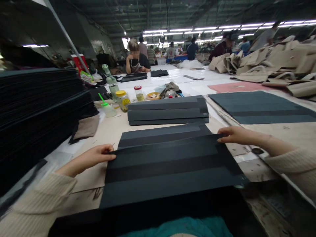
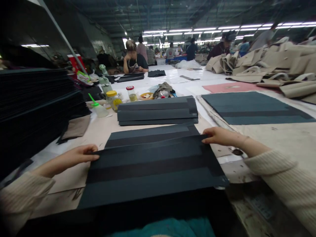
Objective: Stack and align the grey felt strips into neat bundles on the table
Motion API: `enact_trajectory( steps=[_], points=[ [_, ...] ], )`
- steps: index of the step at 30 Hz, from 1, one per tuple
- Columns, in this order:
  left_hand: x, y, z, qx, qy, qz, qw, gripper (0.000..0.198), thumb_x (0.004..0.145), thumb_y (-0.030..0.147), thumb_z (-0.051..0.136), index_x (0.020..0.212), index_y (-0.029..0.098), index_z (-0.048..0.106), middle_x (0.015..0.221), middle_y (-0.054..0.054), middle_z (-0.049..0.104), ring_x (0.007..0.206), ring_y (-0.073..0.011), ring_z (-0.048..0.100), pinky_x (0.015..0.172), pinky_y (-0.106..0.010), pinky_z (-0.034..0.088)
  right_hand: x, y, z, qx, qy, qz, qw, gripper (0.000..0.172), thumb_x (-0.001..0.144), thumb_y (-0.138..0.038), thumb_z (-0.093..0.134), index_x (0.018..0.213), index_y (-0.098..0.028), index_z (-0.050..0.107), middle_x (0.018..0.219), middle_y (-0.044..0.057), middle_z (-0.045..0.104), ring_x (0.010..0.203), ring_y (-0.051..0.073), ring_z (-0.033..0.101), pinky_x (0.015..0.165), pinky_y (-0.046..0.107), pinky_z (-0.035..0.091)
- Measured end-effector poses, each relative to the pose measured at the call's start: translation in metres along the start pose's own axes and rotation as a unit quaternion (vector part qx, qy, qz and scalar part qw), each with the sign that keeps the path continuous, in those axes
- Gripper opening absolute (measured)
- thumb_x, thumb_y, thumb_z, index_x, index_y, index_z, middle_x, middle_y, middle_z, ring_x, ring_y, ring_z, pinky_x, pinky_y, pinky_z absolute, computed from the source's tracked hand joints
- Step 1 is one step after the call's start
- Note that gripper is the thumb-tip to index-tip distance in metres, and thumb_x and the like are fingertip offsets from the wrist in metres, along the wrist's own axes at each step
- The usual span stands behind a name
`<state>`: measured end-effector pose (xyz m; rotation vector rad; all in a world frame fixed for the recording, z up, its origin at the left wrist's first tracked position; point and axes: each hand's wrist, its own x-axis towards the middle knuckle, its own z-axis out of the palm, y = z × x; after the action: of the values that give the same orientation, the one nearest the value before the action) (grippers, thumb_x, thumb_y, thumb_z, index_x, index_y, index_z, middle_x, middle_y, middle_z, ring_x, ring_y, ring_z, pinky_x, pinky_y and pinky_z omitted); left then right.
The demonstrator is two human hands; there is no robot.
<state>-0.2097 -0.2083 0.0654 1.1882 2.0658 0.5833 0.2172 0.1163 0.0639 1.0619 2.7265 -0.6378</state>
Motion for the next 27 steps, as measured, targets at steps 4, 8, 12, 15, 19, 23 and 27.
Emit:
enact_trajectory(
  steps=[4,8,12,15,19,23,27],
  points=[
    [0.018,0.002,0.005,-0.032,0.078,0.024,0.996,0.029,0.064,0.042,0.061,0.078,0.018,0.053,0.062,0.004,0.047,0.057,-0.0121,0.044,0.053,-0.022,0.033,0.023,0.016,-0.013,-0.014,0.029,0.021,0.999,0.021,0.075,-0.037,0.054,0.078,-0.018,0.060,0.067,0.007,0.061,0.062,0.018,0.054,0.059,0.030,0.039],
    [0.038,-0.016,0.014,-0.011,0.154,0.091,0.984,0.032,0.061,0.037,0.064,0.084,0.016,0.058,0.070,0.000,0.053,0.067,-0.0146,0.049,0.065,-0.027,0.040,0.046,-0.001,-0.008,-0.107,0.102,-0.029,0.989,0.026,0.067,-0.030,0.064,0.089,-0.014,0.064,0.093,0.016,0.061,0.078,0.026,0.057,0.073,0.037,0.040],
    [0.035,-0.029,0.021,-0.102,0.239,0.144,0.955,0.034,0.076,0.038,0.051,0.101,0.016,0.054,0.092,-0.006,0.057,0.085,-0.0164,0.052,0.078,-0.030,0.041,0.052,-0.082,0.009,-0.095,0.145,-0.152,0.973,0.027,0.075,-0.033,0.054,0.095,-0.019,0.064,0.097,0.010,0.060,0.081,0.023,0.057,0.076,0.036,0.042],
    [0.030,-0.029,0.032,-0.199,0.202,0.148,0.948,0.035,0.082,0.039,0.043,0.104,0.014,0.052,0.086,-0.006,0.060,0.080,-0.0153,0.054,0.078,-0.031,0.042,0.055,-0.169,0.032,-0.042,0.048,-0.255,0.965,0.024,0.079,-0.031,0.050,0.095,-0.021,0.064,0.094,0.006,0.061,0.077,0.018,0.058,0.071,0.028,0.043],
    [0.028,-0.027,0.043,-0.226,0.184,0.145,0.946,0.037,0.083,0.038,0.041,0.109,0.014,0.049,0.084,-0.006,0.061,0.078,-0.0150,0.055,0.080,-0.031,0.042,0.071,-0.270,0.071,-0.044,-0.014,-0.381,0.924,0.022,0.078,-0.024,0.053,0.095,-0.017,0.064,0.097,0.007,0.062,0.087,0.019,0.057,0.076,0.027,0.042],
    [0.030,-0.030,0.043,-0.219,0.178,0.148,0.948,0.038,0.083,0.036,0.041,0.113,0.015,0.047,0.087,-0.005,0.061,0.081,-0.0155,0.055,0.082,-0.031,0.042,0.097,-0.329,0.101,-0.063,-0.009,-0.388,0.919,0.023,0.076,-0.026,0.056,0.094,-0.014,0.062,0.097,0.009,0.061,0.086,0.020,0.056,0.072,0.028,0.041],
    [0.035,-0.038,0.042,-0.200,0.174,0.150,0.952,0.038,0.081,0.032,0.044,0.115,0.016,0.048,0.084,-0.003,0.060,0.081,-0.0156,0.056,0.080,-0.030,0.042,0.117,-0.352,0.113,-0.064,-0.053,-0.328,0.941,0.022,0.069,-0.028,0.063,0.086,-0.015,0.060,0.089,0.007,0.061,0.075,0.017,0.055,0.061,0.025,0.038]
  ],
)
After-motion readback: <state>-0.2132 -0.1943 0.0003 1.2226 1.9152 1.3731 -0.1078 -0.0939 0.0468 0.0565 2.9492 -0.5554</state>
